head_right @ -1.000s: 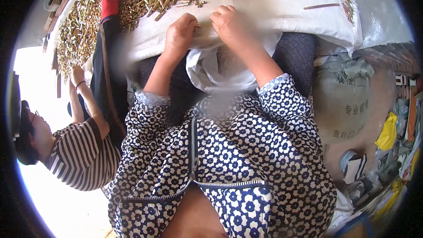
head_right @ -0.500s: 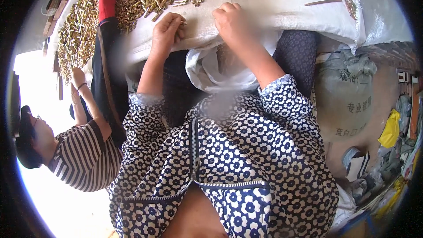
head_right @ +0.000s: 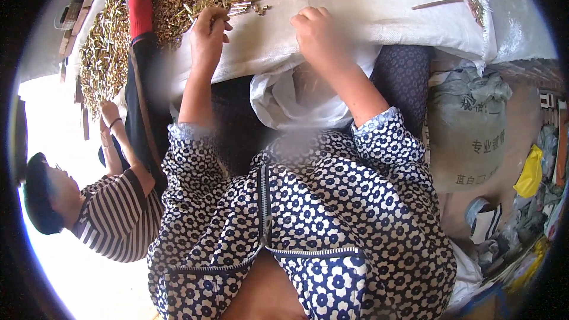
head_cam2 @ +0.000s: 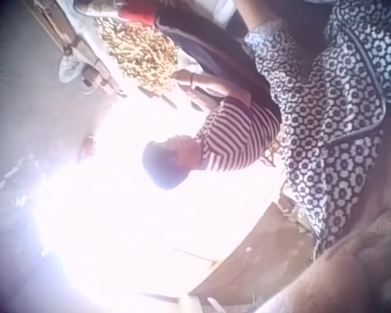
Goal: The person repeatedly picks metal sleeves and small fittings from a pile, inserts the fittings into the sleeves by hand, and places the assembled pieces into a bag.
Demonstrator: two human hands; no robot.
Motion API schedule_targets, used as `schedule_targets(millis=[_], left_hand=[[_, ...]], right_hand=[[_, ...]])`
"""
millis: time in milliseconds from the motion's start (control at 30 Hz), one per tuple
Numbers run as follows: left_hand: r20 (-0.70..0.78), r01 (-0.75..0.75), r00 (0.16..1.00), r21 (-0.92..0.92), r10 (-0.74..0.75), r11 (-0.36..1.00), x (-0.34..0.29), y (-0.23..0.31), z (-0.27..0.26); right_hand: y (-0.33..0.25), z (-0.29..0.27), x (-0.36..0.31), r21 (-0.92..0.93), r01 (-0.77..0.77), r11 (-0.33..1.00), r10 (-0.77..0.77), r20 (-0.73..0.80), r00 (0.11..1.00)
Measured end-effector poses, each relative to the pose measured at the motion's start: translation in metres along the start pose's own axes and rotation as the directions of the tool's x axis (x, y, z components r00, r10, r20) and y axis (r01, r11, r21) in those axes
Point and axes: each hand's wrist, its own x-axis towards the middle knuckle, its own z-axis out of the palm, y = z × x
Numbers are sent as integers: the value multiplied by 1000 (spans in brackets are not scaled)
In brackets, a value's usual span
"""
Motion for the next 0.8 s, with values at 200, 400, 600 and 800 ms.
schedule_targets(millis=[200,400,600,800], left_hand=[[192,-304,950,745,245,594,29,-12,8],[122,-221,974,343,189,913,1,-3,10],[253,72,967,-177,-25,982,-28,5,13],[340,143,941,-387,-3,911,-37,0,23]], right_hand=[[-3,-1,2,-74,16,997,-21,-60,998],[-15,-7,2,324,-216,921,226,6,974],[-17,-7,4,708,-340,620,266,217,939],[-23,-7,6,804,-468,367,346,349,871]])
